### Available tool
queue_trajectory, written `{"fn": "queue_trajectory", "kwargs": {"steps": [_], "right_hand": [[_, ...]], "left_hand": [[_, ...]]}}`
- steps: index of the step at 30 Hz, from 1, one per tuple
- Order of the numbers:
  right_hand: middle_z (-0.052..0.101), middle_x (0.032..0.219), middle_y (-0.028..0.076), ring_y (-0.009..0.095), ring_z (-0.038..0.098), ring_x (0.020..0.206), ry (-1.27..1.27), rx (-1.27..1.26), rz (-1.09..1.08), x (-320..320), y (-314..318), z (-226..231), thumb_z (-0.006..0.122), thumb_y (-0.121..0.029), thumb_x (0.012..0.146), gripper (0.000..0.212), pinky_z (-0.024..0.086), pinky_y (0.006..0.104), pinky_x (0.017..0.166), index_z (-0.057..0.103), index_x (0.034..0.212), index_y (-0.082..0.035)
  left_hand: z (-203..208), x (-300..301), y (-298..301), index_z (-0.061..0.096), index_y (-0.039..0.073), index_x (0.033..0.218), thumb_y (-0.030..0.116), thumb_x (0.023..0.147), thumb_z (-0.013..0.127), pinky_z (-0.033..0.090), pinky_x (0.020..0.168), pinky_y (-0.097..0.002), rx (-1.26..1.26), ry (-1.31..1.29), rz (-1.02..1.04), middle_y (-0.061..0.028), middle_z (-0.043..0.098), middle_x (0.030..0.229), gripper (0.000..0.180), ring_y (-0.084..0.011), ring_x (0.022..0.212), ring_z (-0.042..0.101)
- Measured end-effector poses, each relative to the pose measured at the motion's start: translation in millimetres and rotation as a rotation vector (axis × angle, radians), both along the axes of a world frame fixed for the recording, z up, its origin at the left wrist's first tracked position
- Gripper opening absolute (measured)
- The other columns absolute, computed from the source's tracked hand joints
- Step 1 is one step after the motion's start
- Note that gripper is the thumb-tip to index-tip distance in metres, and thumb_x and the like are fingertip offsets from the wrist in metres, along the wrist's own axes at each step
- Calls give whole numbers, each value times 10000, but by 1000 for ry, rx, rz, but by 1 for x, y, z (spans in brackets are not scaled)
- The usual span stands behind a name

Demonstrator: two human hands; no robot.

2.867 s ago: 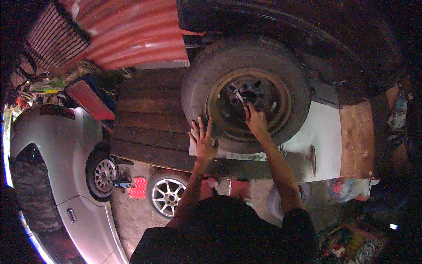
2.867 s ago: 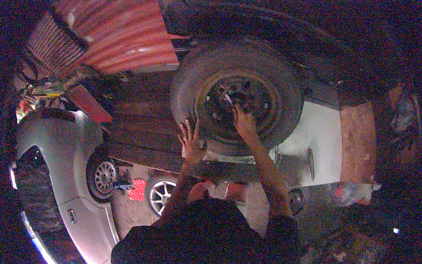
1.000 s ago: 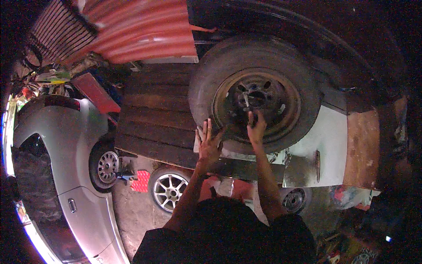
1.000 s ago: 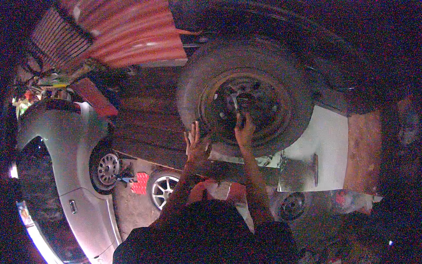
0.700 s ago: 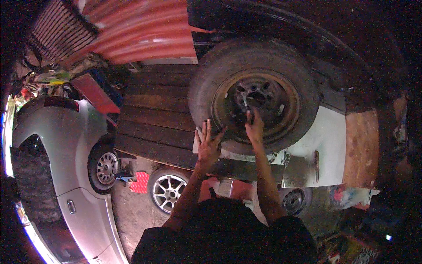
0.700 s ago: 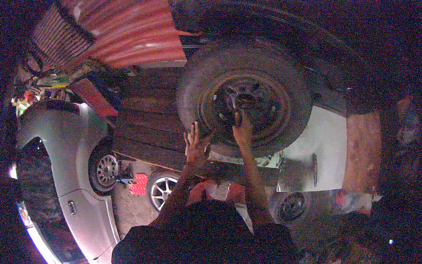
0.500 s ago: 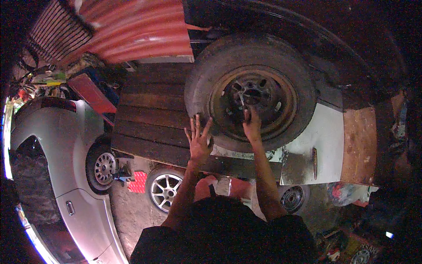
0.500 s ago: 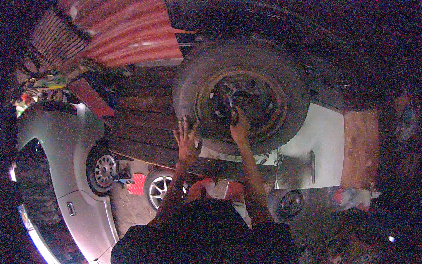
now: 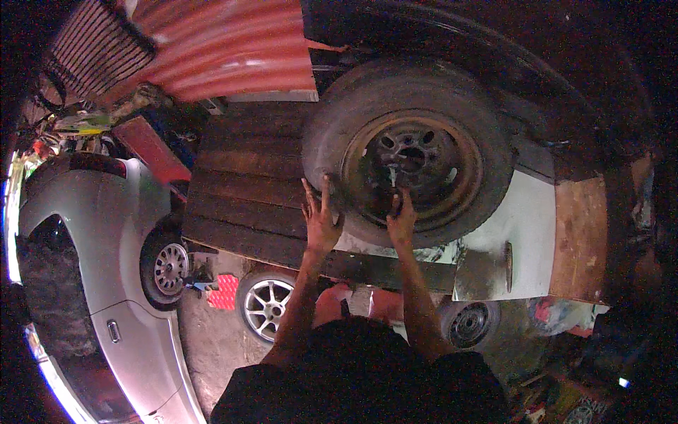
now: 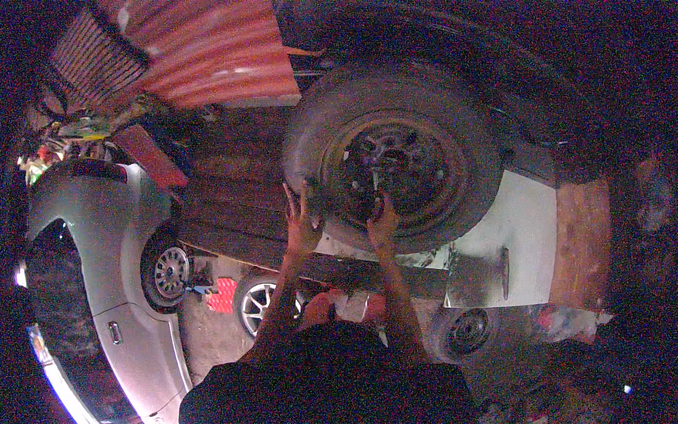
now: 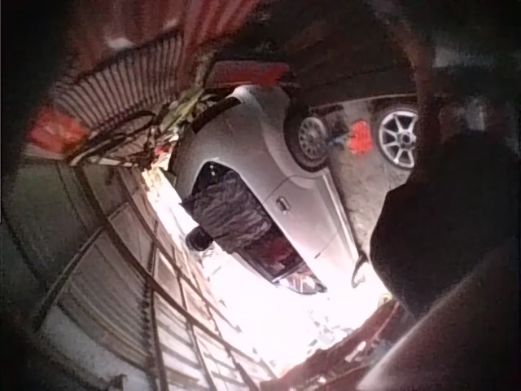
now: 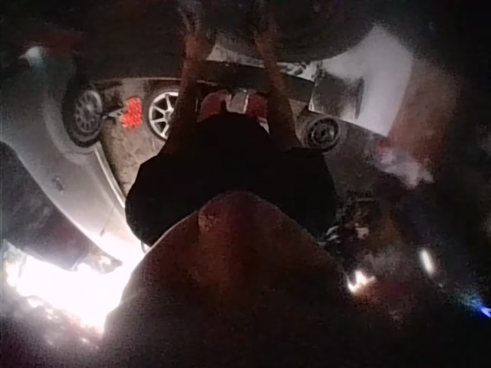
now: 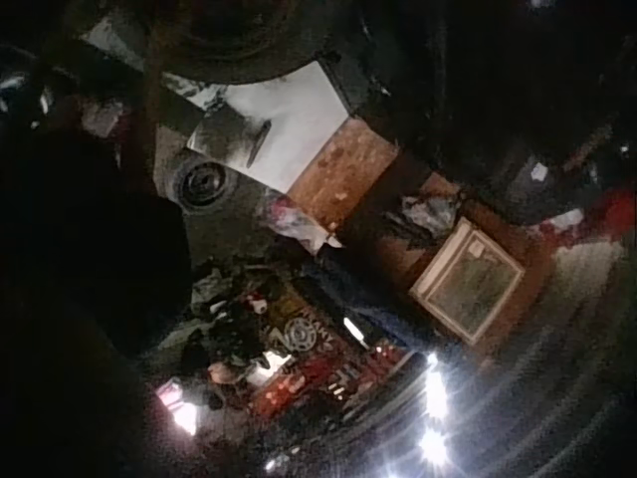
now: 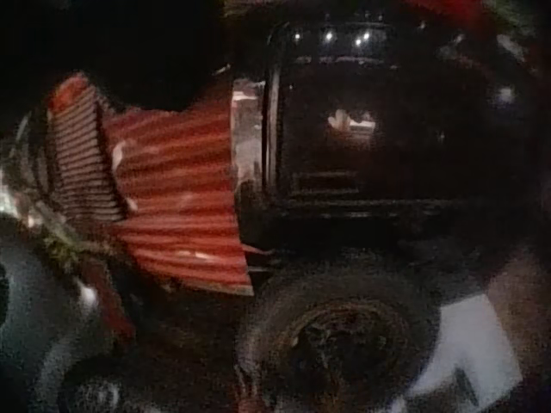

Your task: The person uses a wire brush to scrub the inner rim and bead area of a car tire resting on a wooden platform. They repeatedly rotate the tire by hand and continue scrubbing different sections of the rim throughout the clip.

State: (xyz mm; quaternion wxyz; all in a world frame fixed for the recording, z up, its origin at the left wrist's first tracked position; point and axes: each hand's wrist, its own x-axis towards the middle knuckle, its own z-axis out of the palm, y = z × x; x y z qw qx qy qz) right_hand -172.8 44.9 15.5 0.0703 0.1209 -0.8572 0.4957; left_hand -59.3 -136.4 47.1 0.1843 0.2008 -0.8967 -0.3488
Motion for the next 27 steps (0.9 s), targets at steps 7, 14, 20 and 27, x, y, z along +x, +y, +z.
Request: {"fn": "queue_trajectory", "kwargs": {"steps": [7, 14, 20, 27], "right_hand": [[718, 1124, 204, 410, 688, 1056, 138, 9, -84, -5, -2, -15, 537, -394, 1078, 425, 513, 461, 890, 617, 1269, -23], [696, 1216, 218, 341, 663, 1130, -44, -98, -25, -32, 42, 47, 589, -429, 1053, 523, 492, 425, 978, 595, 1310, 26], [675, 1255, 267, 433, 637, 1204, 107, 140, -161, -83, 31, 39, 582, -350, 1060, 458, 490, 448, 996, 585, 1347, 6], [697, 1160, 272, 455, 673, 1109, 95, 152, -61, -76, 34, 27, 601, -200, 1033, 354, 508, 473, 959, 586, 1325, 1]], "left_hand": [[4, 2, 19, 97, 264, 1675, 127, 787, 812, 144, 1201, -706, -83, -57, 40, -295, -65, 1694, 1148, -479, 1572, 63], [20, -18, 47, 211, 253, 1661, 147, 768, 776, 71, 1212, -714, -218, -44, -137, -153, 55, 1736, 1062, -391, 1596, 54], [-12, -36, 62, 431, 254, 1569, 223, 760, 816, 114, 1213, -710, -342, -122, -269, -92, 100, 1741, 896, -328, 1604, 69], [-27, -31, 70, 666, 266, 1373, 385, 677, 890, 98, 1161, -795, -352, -152, -326, -45, 115, 1740, 740, -302, 1606, 42]]}}
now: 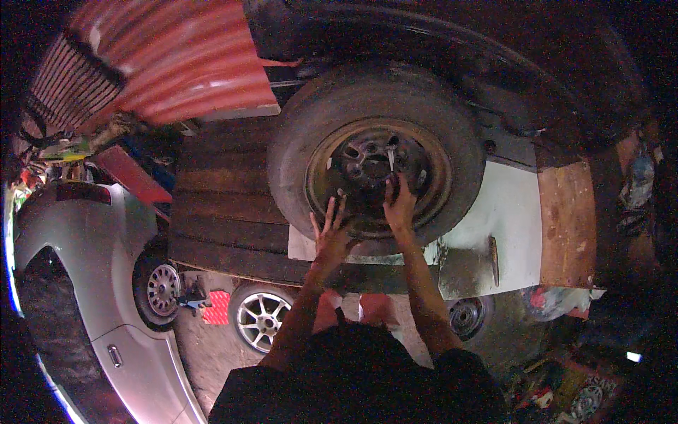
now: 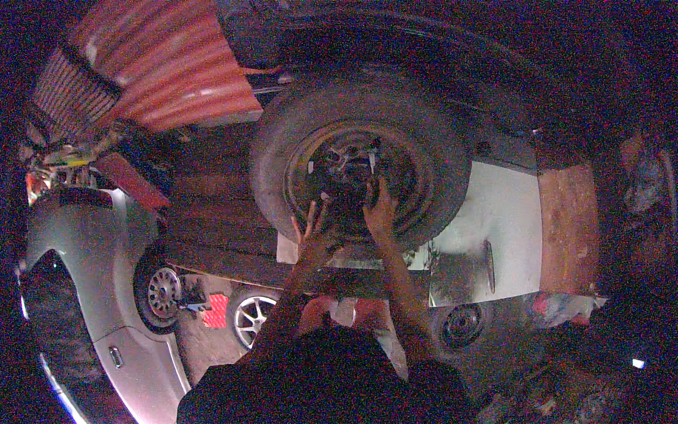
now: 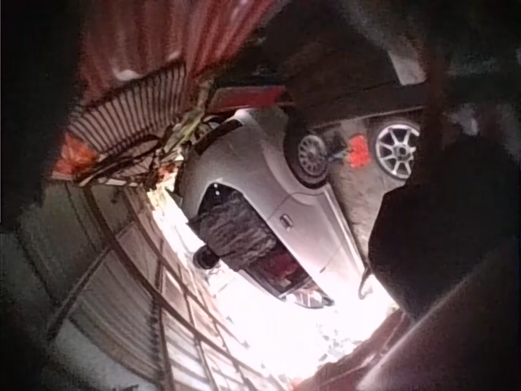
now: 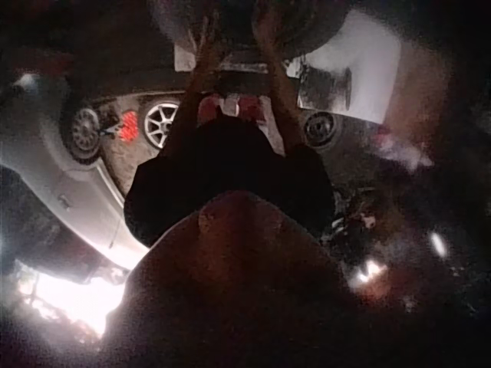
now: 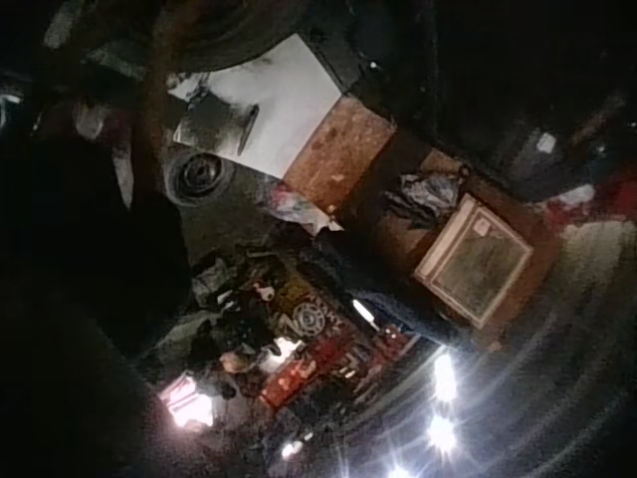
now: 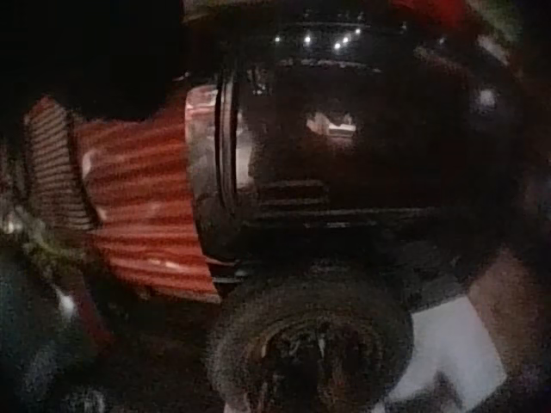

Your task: The person uses a wire brush to scrub the inner rim and bead area of a car tire resting on a wooden platform. They repeatedly rotate the tire by hand and continue scrubbing different sections of the rim throughout the clip.

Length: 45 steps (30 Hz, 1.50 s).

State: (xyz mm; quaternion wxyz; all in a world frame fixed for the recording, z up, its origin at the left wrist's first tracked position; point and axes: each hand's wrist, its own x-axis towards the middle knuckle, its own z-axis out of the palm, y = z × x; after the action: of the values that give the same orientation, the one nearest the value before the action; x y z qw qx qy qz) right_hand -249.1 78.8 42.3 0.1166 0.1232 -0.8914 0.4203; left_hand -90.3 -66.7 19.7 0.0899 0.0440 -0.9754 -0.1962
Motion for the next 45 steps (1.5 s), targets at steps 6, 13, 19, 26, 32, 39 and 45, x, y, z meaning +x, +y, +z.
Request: {"fn": "queue_trajectory", "kwargs": {"steps": [6, 13, 19, 26, 32, 39, 45], "right_hand": [[706, 1128, 258, 432, 690, 1064, 189, -49, 2, -15, -7, -5, 645, -72, 968, 354, 524, 468, 925, 598, 1312, -7], [690, 1193, 257, 449, 662, 1102, 46, 58, 7, -9, -7, 15, 752, 24, 805, 679, 494, 490, 982, 508, 1434, -48], [656, 1279, 253, 449, 634, 1157, -152, 70, 35, 2, 8, -12, 758, 3, 799, 734, 453, 497, 1024, 466, 1472, -34], [677, 1240, 241, 486, 649, 1071, -396, -198, 69, 2, 5, 13, 758, 20, 794, 744, 496, 496, 960, 476, 1478, -70], [696, 1197, 238, 505, 659, 1014, -171, 25, 43, -2, -11, 31, 746, 39, 790, 751, 549, 512, 879, 472, 1477, -94], [709, 1163, 239, 466, 677, 1056, 13, 85, -17, -2, -12, 5, 759, 43, 770, 744, 560, 501, 895, 486, 1450, -86], [717, 1131, 237, 435, 699, 1006, -182, 111, -56, 4, 2, -30, 748, 35, 798, 682, 571, 474, 845, 510, 1427, -78]], "left_hand": [[14, -9, 10, 699, 298, 1324, 330, 670, 901, 42, 1127, -840, 34, -140, -1, -33, 106, 1742, 685, -296, 1607, 1], [-17, -6, 6, 726, 298, 1279, 364, 670, 899, 18, 1104, -861, -51, -21, 0, -48, 114, 1740, 636, -311, 1605, -5], [7, -9, 10, 716, 315, 1293, 383, 664, 900, 3, 1107, -859, -6, -89, -17, -55, 137, 1733, 659, -314, 1604, 7], [-3, -5, 12, 685, 334, 1343, 393, 654, 912, 18, 1106, -863, -34, -43, -17, -50, 155, 1727, 728, -311, 1601, 18], [-6, -7, 8, 686, 335, 1343, 445, 676, 894, 23, 1103, -866, -63, -79, -4, -45, 135, 1728, 706, -311, 1599, 19], [-18, -6, 7, 712, 325, 1296, 449, 680, 885, 12, 1102, -865, -65, -90, 7, -56, 146, 1726, 651, -328, 1597, 28], [-17, -9, 9, 709, 340, 1288, 443, 668, 887, -16, 1111, -855, -34, -90, -18, -60, 165, 1721, 653, -331, 1593, 56]]}}
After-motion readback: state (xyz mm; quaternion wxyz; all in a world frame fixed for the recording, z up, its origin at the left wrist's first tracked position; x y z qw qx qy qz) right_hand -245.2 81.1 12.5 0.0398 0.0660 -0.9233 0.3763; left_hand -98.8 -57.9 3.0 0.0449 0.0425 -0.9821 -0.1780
